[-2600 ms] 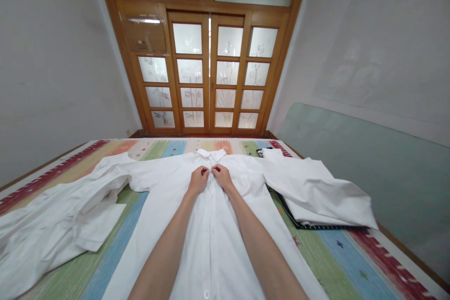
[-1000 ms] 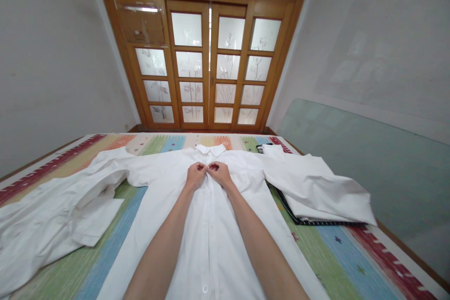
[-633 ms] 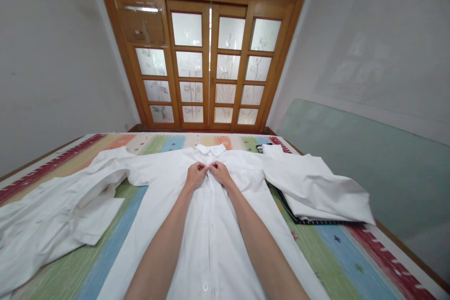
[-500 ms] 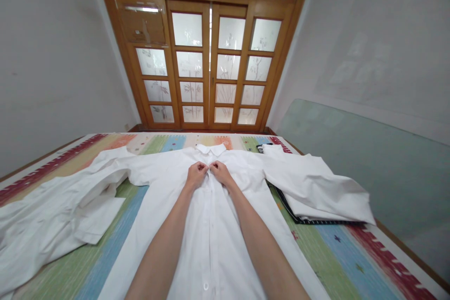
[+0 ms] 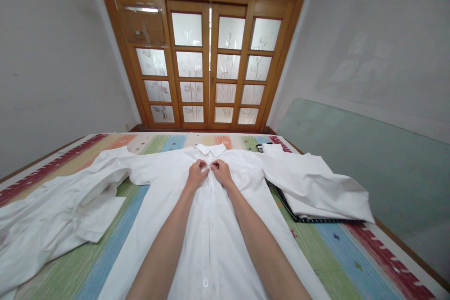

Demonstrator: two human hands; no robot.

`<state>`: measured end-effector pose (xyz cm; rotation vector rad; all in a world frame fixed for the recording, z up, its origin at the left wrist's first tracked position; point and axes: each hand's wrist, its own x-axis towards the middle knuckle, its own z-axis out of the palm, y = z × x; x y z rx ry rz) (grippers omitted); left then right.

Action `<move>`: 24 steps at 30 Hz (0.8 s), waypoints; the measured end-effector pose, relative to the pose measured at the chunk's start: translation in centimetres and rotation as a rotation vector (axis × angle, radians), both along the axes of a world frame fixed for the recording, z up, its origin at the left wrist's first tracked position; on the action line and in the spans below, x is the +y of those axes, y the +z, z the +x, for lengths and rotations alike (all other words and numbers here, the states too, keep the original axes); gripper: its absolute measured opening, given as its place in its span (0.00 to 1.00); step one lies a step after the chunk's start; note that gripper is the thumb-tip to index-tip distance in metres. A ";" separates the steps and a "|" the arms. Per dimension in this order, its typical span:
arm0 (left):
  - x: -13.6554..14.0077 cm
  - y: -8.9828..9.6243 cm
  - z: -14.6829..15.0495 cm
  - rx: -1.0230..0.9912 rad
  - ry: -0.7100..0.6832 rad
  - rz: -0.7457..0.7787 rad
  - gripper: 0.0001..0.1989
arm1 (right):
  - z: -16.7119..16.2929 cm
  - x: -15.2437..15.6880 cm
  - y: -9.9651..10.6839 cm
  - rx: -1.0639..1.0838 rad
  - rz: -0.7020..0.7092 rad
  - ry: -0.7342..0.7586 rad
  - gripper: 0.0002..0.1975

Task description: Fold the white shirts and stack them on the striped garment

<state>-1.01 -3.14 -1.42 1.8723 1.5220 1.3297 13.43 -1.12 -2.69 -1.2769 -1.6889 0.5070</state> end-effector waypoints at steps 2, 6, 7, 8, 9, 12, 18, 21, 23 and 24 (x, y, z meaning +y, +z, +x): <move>-0.1 0.0 0.1 0.155 0.036 0.049 0.07 | 0.1 -0.2 0.1 -0.091 0.034 -0.023 0.07; -0.3 0.3 0.4 0.395 0.057 0.022 0.10 | -0.1 -0.9 0.7 -0.330 0.035 -0.035 0.09; -0.4 0.4 0.5 0.440 0.066 0.003 0.12 | -0.1 -1.2 0.9 -0.390 0.022 -0.043 0.09; -0.5 0.5 0.6 0.481 0.078 -0.014 0.14 | -0.1 -1.6 1.1 -0.447 0.007 -0.048 0.10; -0.7 0.6 0.7 0.518 0.091 -0.031 0.14 | -0.1 -2.0 1.3 -0.501 -0.005 -0.047 0.12; -1.1 0.8 0.8 0.613 0.097 -0.080 0.16 | 0.0 -3.8 1.6 -0.647 -0.010 0.006 0.18; -3.1 0.2 -0.4 0.727 -0.030 -0.064 0.20 | 0.7 -7.8 1.3 -0.735 -0.017 0.069 0.24; -4.7 -0.4 -1.3 0.710 -0.080 -0.041 0.21 | 1.2 -9.9 0.8 -0.697 0.032 0.082 0.24; -6.0 -0.8 -1.8 0.671 -0.107 -0.014 0.21 | 1.5 -11.3 0.4 -0.671 0.067 0.094 0.24; -6.6 -0.9 -2.0 0.648 -0.118 0.000 0.21 | 1.7 -12.0 0.2 -0.661 0.082 0.103 0.24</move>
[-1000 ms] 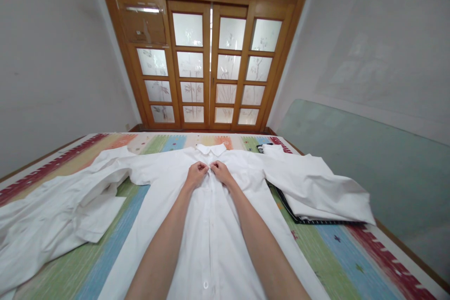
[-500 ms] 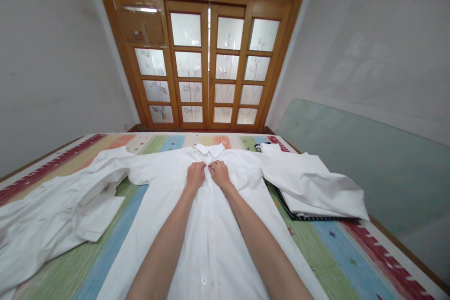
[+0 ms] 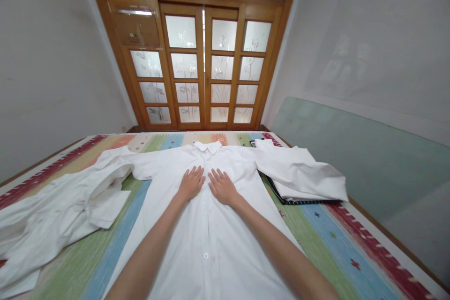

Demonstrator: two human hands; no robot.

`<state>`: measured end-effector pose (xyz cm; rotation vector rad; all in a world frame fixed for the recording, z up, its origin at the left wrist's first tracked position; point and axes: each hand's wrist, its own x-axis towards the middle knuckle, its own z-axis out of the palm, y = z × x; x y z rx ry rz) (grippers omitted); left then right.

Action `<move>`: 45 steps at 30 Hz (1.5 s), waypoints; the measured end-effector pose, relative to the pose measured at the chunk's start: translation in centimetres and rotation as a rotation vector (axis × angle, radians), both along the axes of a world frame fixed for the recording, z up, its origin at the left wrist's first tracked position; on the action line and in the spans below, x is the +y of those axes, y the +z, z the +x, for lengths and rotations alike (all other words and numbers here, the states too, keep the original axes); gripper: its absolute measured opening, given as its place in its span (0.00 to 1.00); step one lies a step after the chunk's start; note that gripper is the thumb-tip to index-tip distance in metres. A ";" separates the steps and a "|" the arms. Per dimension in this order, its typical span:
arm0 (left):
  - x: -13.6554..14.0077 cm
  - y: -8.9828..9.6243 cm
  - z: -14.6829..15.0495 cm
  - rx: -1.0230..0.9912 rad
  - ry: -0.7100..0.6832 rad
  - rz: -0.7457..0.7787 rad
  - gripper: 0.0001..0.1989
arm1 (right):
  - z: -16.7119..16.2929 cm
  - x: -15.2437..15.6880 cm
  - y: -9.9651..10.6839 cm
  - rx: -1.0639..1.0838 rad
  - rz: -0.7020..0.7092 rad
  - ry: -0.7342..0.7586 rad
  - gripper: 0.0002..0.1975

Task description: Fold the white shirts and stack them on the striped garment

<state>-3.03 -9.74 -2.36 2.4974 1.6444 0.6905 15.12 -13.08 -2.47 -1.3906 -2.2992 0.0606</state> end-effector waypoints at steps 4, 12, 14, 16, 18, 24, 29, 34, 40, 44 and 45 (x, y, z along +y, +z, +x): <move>-2.3 0.0 -0.6 -0.083 -0.044 0.028 0.18 | 0.8 -2.1 -0.1 0.038 -0.002 0.062 0.23; -4.4 1.7 -0.1 -0.193 -0.119 0.007 0.13 | -0.5 -2.4 2.2 0.181 -0.060 -0.099 0.08; -4.3 2.2 0.3 -0.223 -0.084 -0.014 0.12 | -1.5 -1.9 2.4 0.173 -0.065 -0.132 0.08; -4.1 2.6 0.6 -0.261 -0.029 -0.033 0.10 | -2.2 -1.4 2.4 0.191 -0.088 -0.121 0.09; -3.9 2.9 0.8 -0.297 0.027 -0.057 0.08 | -2.6 -1.0 2.2 0.226 -0.113 -0.102 0.12; -3.6 3.3 0.7 -0.449 0.095 -0.161 0.04 | -2.6 -0.6 2.3 0.189 -0.156 -0.121 0.10; -3.2 3.7 0.3 -0.572 0.123 -0.181 0.04 | -2.4 -0.3 2.7 0.317 -0.190 -0.188 0.11; -3.2 4.0 0.7 -0.557 0.098 -0.203 0.04 | -1.2 0.8 2.4 0.772 -0.334 -0.254 0.06; -3.4 3.6 1.8 -0.572 0.072 -0.241 0.04 | -0.4 1.2 2.0 1.223 -0.554 -0.166 0.12; -3.6 3.6 1.8 -0.613 0.111 -0.386 0.05 | -0.9 0.8 1.9 1.219 -0.516 -0.068 0.13; -3.6 3.6 1.7 -0.636 0.122 -0.451 0.06 | -1.0 0.7 1.8 1.202 -0.515 -0.053 0.12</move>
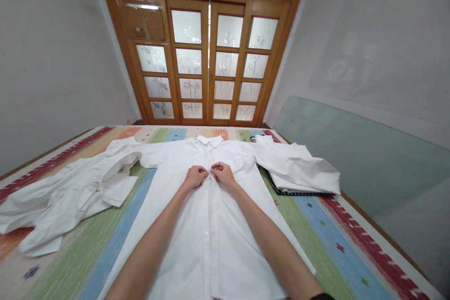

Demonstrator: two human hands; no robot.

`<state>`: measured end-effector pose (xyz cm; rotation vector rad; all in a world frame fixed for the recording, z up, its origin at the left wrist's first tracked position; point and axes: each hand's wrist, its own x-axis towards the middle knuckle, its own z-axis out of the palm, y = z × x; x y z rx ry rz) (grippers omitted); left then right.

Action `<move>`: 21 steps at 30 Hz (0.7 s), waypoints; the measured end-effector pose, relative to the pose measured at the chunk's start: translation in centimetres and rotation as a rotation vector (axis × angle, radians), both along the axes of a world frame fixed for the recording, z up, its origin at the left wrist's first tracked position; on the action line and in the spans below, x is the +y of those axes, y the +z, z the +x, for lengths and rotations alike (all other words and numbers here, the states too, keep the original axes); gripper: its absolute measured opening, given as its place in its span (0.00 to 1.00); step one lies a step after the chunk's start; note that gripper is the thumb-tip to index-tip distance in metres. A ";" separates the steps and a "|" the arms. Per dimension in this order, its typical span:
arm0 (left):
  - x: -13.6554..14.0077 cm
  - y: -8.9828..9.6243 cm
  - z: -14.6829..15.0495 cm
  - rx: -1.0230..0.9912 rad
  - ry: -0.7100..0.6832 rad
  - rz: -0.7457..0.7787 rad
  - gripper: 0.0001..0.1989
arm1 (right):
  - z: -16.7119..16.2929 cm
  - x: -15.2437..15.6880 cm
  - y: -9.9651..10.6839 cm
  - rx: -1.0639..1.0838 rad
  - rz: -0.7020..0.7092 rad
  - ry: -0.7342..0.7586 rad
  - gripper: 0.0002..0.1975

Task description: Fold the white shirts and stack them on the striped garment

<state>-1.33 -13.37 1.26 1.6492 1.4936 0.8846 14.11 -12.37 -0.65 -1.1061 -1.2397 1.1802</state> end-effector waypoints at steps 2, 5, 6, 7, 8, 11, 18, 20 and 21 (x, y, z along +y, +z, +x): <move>-0.2 0.0 -0.1 -0.070 -0.008 -0.105 0.08 | -0.2 -0.2 -0.1 -0.028 0.012 0.011 0.10; -0.4 -0.1 -0.1 -0.148 -0.023 -0.163 0.10 | -0.3 -0.3 -0.1 -0.056 0.031 -0.001 0.08; -0.5 -0.1 0.0 -0.159 -0.026 -0.165 0.11 | -0.3 -0.3 -0.1 -0.062 0.035 -0.002 0.08; -0.6 -0.1 0.0 -0.165 -0.027 -0.165 0.11 | -0.3 -0.3 -0.1 -0.066 0.037 -0.002 0.07; -0.6 -0.1 0.1 -0.174 -0.028 -0.166 0.11 | -0.3 -0.3 0.0 -0.068 0.038 -0.003 0.07; -0.7 -0.2 0.2 -0.195 -0.022 -0.173 0.11 | -0.3 -0.3 0.0 -0.076 0.034 -0.011 0.06; -0.4 -0.6 0.3 -0.242 0.022 -0.156 0.10 | 0.0 0.0 -0.4 -0.092 0.052 0.022 0.08; -0.3 -0.8 0.4 -0.262 0.029 -0.153 0.10 | 0.1 0.0 -0.6 -0.129 0.098 0.014 0.09; -0.3 -0.9 0.4 -0.271 0.030 -0.154 0.10 | 0.2 0.0 -0.6 -0.154 0.115 0.009 0.10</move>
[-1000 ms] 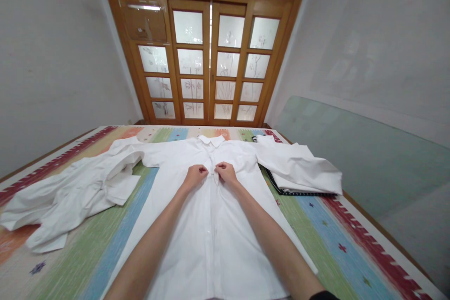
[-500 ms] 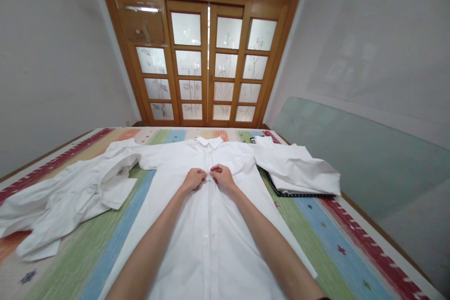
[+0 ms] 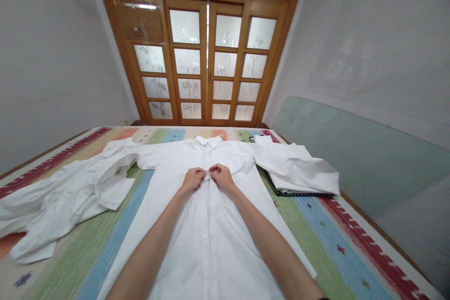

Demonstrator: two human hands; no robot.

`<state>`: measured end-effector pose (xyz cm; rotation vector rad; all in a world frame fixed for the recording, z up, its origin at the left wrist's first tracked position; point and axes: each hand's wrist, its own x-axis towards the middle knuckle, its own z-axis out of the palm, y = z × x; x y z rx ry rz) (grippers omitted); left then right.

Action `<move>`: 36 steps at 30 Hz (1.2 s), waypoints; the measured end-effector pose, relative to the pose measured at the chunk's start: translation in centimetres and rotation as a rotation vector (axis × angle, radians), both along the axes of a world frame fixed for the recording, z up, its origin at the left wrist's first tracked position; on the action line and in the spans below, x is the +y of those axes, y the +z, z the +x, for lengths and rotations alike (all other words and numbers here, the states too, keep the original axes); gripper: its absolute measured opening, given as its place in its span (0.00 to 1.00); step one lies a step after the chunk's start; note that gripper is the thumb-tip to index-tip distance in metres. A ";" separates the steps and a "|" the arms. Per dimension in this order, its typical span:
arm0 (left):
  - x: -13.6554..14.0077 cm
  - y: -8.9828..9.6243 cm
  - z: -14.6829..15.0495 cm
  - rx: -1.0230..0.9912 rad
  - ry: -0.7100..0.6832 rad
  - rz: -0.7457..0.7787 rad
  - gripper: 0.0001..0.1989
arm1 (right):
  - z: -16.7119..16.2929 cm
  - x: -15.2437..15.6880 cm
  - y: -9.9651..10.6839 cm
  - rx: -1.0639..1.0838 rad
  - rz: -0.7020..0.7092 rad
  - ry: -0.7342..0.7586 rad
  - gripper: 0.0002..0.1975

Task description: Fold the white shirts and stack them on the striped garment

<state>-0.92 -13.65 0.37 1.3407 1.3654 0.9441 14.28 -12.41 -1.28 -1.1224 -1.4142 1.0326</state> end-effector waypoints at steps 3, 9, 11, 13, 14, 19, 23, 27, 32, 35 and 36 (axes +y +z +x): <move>0.1 -0.2 0.1 -0.035 0.012 0.026 0.08 | 0.1 -0.1 -0.1 -0.041 0.025 -0.002 0.10; 0.2 -0.5 0.3 -0.121 0.009 0.073 0.07 | -0.1 -0.4 0.1 -0.145 0.063 -0.010 0.06; 0.1 -0.5 0.3 -0.124 0.003 0.079 0.08 | -0.3 -0.5 0.2 -0.180 0.073 -0.027 0.06; 0.1 -0.4 0.3 -0.113 0.003 0.092 0.08 | -0.3 -0.5 0.2 -0.205 0.074 -0.037 0.06; 0.0 -0.3 0.2 -0.104 0.005 0.098 0.08 | -0.4 -0.5 0.2 -0.217 0.075 -0.039 0.06; -0.2 0.0 0.2 -0.039 0.041 0.156 0.11 | -0.3 -0.7 0.4 -0.256 0.091 -0.036 0.06; -0.7 0.2 0.2 0.046 0.058 0.205 0.13 | -0.3 -0.7 0.4 -0.276 0.122 -0.039 0.05; -1.2 0.7 0.2 0.179 0.080 0.270 0.14 | -0.2 -0.5 0.2 -0.274 0.129 -0.025 0.06; -1.5 1.0 0.5 0.269 0.090 0.345 0.12 | 0.0 -0.3 -0.1 -0.283 0.126 0.000 0.07; -1.4 0.8 0.6 0.260 0.098 0.353 0.12 | 0.1 -0.2 -0.2 -0.277 0.121 0.001 0.07; -1.4 0.7 0.6 0.263 0.099 0.354 0.12 | 0.1 -0.2 -0.2 -0.275 0.117 0.001 0.07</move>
